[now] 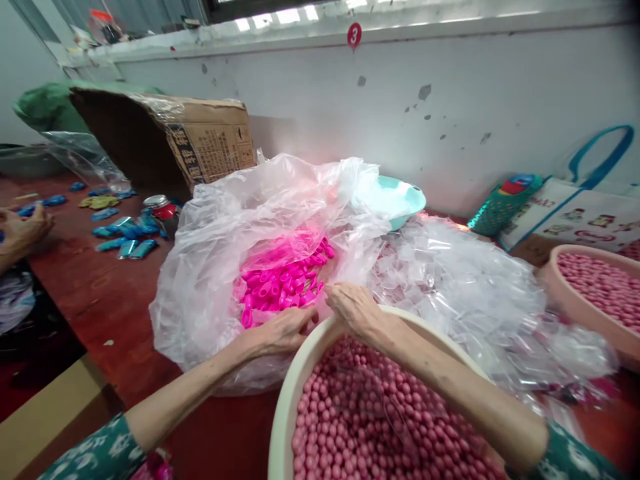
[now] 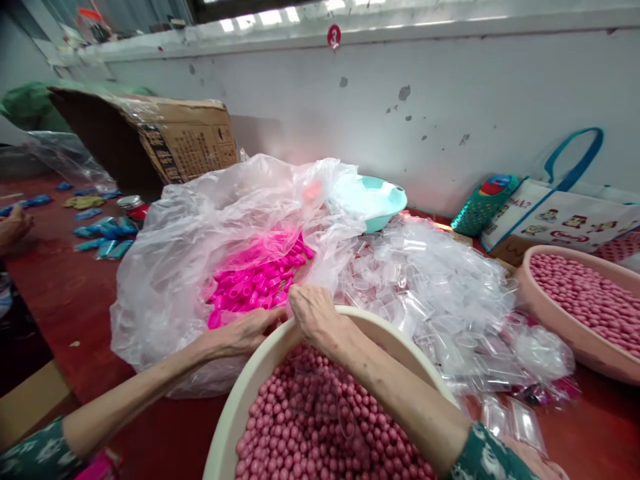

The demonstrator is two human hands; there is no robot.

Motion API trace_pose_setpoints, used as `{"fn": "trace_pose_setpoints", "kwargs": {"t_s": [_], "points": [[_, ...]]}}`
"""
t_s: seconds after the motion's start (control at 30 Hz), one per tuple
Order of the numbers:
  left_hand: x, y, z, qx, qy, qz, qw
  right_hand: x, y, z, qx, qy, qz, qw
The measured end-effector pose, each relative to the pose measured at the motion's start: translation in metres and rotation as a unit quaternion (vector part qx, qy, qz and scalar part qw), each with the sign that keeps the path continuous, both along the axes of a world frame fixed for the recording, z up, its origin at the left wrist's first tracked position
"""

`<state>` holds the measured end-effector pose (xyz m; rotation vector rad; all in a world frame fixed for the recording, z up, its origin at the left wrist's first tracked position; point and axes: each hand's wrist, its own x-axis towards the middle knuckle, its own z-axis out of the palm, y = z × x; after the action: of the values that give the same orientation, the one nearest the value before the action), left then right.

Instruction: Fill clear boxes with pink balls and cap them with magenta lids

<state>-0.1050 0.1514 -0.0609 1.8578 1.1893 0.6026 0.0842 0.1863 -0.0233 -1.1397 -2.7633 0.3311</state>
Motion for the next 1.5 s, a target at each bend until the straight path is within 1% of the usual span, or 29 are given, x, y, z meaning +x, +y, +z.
{"fn": "trace_pose_setpoints", "kwargs": {"t_s": [0.13,0.2,0.23,0.33,0.43,0.53,0.63,0.7,0.8,0.9,0.97,1.1,1.17,1.23,1.3,1.37,1.43,1.5], "points": [[-0.007,-0.03,0.006,0.034,0.018,-0.066,0.997,-0.003,0.015,-0.003,-0.025,-0.021,-0.035,0.999],[-0.008,-0.039,0.006,0.045,0.02,-0.078,0.996,-0.003,0.021,-0.002,-0.042,-0.029,-0.046,0.998],[-0.007,-0.039,0.005,0.047,0.021,-0.077,0.996,-0.003,0.023,-0.001,-0.05,-0.03,-0.049,0.997],[-0.001,-0.027,-0.001,0.038,0.023,-0.044,0.998,0.0,0.028,0.001,-0.071,-0.027,-0.053,0.996],[0.002,-0.009,-0.008,0.019,0.025,0.021,0.999,0.004,0.032,0.0,-0.082,-0.018,-0.058,0.995],[-0.003,0.002,-0.006,-0.009,0.011,0.07,0.997,0.007,0.034,-0.007,-0.086,-0.007,-0.07,0.994],[-0.014,0.007,0.0,-0.032,0.0,0.082,0.996,0.008,0.036,-0.016,-0.077,0.006,-0.081,0.994],[-0.02,0.009,0.003,-0.025,0.006,0.091,0.995,0.008,0.036,-0.021,-0.066,0.016,-0.088,0.994],[-0.023,0.013,0.004,0.021,0.029,0.127,0.991,0.01,0.035,-0.025,-0.048,0.031,-0.096,0.994],[-0.021,0.013,0.004,0.069,0.04,0.156,0.985,0.014,0.033,-0.028,-0.031,0.048,-0.104,0.993],[-0.018,0.012,0.004,0.076,0.038,0.152,0.985,0.017,0.032,-0.03,-0.021,0.06,-0.111,0.992],[-0.019,0.011,0.004,0.048,0.02,0.14,0.989,0.02,0.036,-0.034,-0.014,0.085,-0.129,0.988],[-0.023,0.014,0.003,0.051,0.01,0.165,0.985,0.019,0.041,-0.032,-0.019,0.095,-0.138,0.986],[-0.028,0.019,0.001,0.073,0.008,0.204,0.976,0.018,0.046,-0.027,-0.028,0.103,-0.15,0.983],[-0.032,0.021,0.003,0.107,0.013,0.242,0.964,0.017,0.051,-0.018,-0.04,0.11,-0.161,0.98],[-0.031,0.019,0.008,0.153,0.025,0.265,0.952,0.017,0.053,-0.008,-0.058,0.117,-0.168,0.977],[-0.025,0.014,0.016,0.198,0.039,0.257,0.945,0.017,0.054,0.001,-0.078,0.125,-0.17,0.974],[-0.016,0.007,0.022,0.218,0.056,0.209,0.952,0.018,0.054,0.006,-0.091,0.136,-0.174,0.971]]}}
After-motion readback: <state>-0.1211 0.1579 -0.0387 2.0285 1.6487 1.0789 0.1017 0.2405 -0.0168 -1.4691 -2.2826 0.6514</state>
